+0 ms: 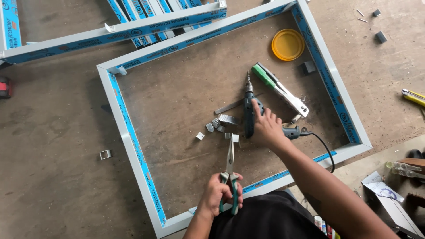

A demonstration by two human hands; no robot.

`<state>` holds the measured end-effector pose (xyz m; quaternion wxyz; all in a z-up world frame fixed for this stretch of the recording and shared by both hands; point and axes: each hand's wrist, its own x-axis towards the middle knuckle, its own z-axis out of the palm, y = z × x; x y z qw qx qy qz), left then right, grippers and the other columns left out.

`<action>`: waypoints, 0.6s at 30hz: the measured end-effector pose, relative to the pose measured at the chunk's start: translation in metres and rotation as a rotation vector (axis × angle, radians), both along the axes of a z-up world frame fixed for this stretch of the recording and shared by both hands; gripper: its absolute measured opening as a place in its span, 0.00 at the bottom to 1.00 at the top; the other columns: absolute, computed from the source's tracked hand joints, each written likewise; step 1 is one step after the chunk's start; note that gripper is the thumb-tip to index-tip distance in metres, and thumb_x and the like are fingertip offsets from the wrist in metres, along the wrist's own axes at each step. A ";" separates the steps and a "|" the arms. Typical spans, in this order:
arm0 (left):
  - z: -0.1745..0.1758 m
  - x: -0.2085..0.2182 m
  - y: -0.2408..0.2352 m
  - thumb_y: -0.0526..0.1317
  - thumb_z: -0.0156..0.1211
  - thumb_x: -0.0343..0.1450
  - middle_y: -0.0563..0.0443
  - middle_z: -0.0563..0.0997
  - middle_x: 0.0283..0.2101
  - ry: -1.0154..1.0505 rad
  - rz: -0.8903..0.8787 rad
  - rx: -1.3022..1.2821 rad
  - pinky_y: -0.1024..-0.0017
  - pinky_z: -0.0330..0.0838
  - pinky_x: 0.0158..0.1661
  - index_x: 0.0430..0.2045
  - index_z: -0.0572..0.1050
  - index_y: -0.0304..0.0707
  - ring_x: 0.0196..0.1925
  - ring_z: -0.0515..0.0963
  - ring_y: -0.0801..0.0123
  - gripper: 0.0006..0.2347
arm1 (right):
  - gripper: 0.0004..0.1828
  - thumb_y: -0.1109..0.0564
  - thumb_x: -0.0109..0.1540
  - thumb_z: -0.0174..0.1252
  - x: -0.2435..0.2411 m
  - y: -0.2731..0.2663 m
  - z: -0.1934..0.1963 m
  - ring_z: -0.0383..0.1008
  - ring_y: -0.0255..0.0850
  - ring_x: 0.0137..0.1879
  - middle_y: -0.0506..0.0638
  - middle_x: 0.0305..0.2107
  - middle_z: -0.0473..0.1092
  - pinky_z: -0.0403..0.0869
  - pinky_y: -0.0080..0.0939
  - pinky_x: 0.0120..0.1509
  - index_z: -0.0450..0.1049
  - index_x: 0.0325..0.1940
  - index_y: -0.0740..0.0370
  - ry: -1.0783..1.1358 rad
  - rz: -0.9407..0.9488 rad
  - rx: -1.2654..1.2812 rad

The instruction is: Drilling holes into small metal L-brackets while holding them with pliers on a wooden block.

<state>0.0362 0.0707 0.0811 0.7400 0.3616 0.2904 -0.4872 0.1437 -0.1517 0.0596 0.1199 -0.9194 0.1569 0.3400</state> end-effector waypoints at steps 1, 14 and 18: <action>-0.004 -0.001 -0.008 0.22 0.41 0.48 0.29 0.74 0.24 0.001 -0.004 -0.002 0.56 0.77 0.19 0.39 0.71 0.14 0.20 0.76 0.47 0.24 | 0.65 0.66 0.55 0.56 0.000 -0.002 -0.006 0.62 0.64 0.64 0.70 0.64 0.53 0.62 0.63 0.68 0.22 0.83 0.41 0.001 -0.004 -0.002; -0.045 -0.035 -0.073 0.24 0.42 0.50 0.33 0.75 0.24 0.116 -0.018 0.235 0.55 0.74 0.18 0.33 0.75 0.16 0.19 0.75 0.50 0.20 | 0.66 0.53 0.47 0.68 -0.017 -0.075 0.008 0.74 0.54 0.42 0.63 0.47 0.68 0.73 0.52 0.45 0.34 0.80 0.35 -0.215 0.012 0.333; -0.041 -0.033 -0.090 0.23 0.42 0.52 0.33 0.76 0.25 0.159 -0.072 0.287 0.56 0.74 0.20 0.34 0.75 0.17 0.19 0.76 0.49 0.19 | 0.60 0.57 0.48 0.62 -0.039 -0.138 0.052 0.74 0.48 0.42 0.66 0.63 0.61 0.78 0.47 0.40 0.38 0.77 0.28 -0.263 -0.050 0.802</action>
